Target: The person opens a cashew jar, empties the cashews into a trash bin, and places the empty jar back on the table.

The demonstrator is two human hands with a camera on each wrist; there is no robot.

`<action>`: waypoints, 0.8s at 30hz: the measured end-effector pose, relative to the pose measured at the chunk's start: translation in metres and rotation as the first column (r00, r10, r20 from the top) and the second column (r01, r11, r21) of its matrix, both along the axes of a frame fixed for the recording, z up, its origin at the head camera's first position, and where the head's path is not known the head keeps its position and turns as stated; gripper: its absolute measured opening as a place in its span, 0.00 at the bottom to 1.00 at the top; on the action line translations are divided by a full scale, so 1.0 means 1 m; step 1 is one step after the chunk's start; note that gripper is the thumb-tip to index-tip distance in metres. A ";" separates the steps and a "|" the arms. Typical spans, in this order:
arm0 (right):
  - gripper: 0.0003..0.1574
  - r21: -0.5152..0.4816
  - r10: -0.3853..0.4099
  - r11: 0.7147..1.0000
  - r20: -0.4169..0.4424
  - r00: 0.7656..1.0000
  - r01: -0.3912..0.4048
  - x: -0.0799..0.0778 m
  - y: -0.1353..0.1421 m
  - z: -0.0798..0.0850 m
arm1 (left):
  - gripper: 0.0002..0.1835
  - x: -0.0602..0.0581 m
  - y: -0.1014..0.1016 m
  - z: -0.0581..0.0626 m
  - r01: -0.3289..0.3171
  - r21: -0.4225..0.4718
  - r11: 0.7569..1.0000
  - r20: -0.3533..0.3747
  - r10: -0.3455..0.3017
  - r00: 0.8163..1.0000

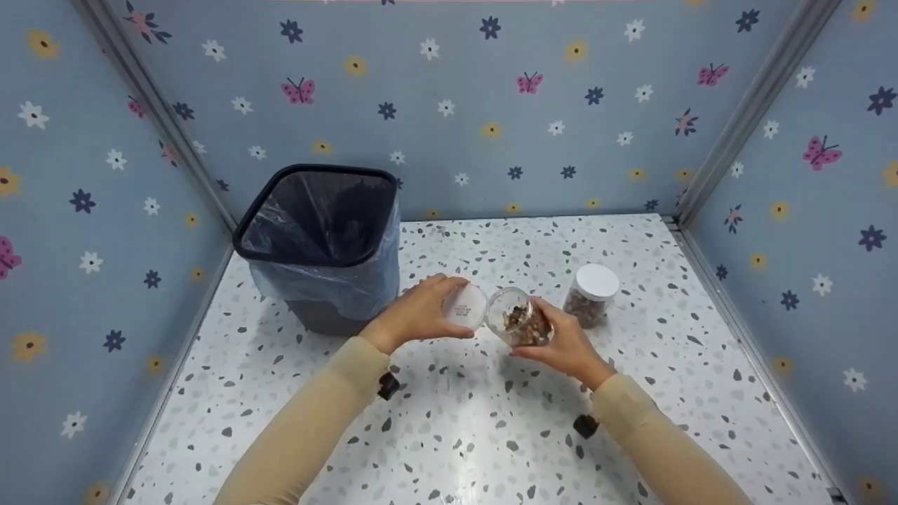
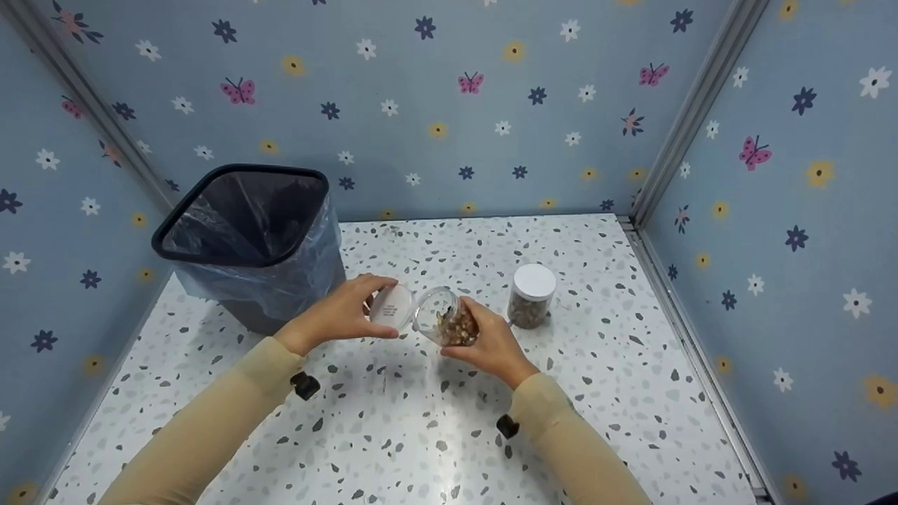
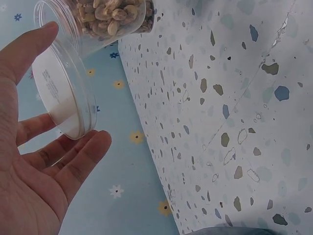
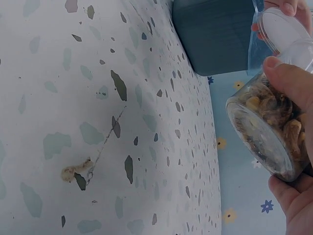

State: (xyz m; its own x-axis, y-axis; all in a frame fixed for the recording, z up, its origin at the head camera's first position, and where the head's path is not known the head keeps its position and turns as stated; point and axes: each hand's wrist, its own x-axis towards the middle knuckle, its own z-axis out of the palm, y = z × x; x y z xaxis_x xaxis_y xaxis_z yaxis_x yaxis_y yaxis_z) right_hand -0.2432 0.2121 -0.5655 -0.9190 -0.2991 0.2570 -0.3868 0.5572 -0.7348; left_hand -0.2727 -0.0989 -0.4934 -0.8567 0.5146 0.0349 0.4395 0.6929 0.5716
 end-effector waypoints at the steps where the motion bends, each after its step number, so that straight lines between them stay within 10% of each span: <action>1: 0.65 0.001 0.000 1.000 0.002 1.000 0.000 0.000 0.000 0.000 | 0.52 0.000 0.000 -0.001 0.000 -0.009 1.000 -0.003 0.000 1.000; 24: 0.65 -0.020 -0.009 1.000 0.037 0.999 0.010 0.002 0.001 0.008 | 0.52 0.005 -0.003 -0.022 -0.014 -0.037 0.999 0.010 0.014 1.000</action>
State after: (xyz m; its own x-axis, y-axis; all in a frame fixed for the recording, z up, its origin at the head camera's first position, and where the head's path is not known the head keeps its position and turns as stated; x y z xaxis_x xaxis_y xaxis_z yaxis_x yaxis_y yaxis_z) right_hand -0.2417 0.2129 -0.5579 -0.9309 -0.2852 0.2284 -0.3536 0.5459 -0.7595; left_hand -0.2678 -0.1019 -0.5150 -0.8640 0.5035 0.0067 0.4237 0.7198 0.5498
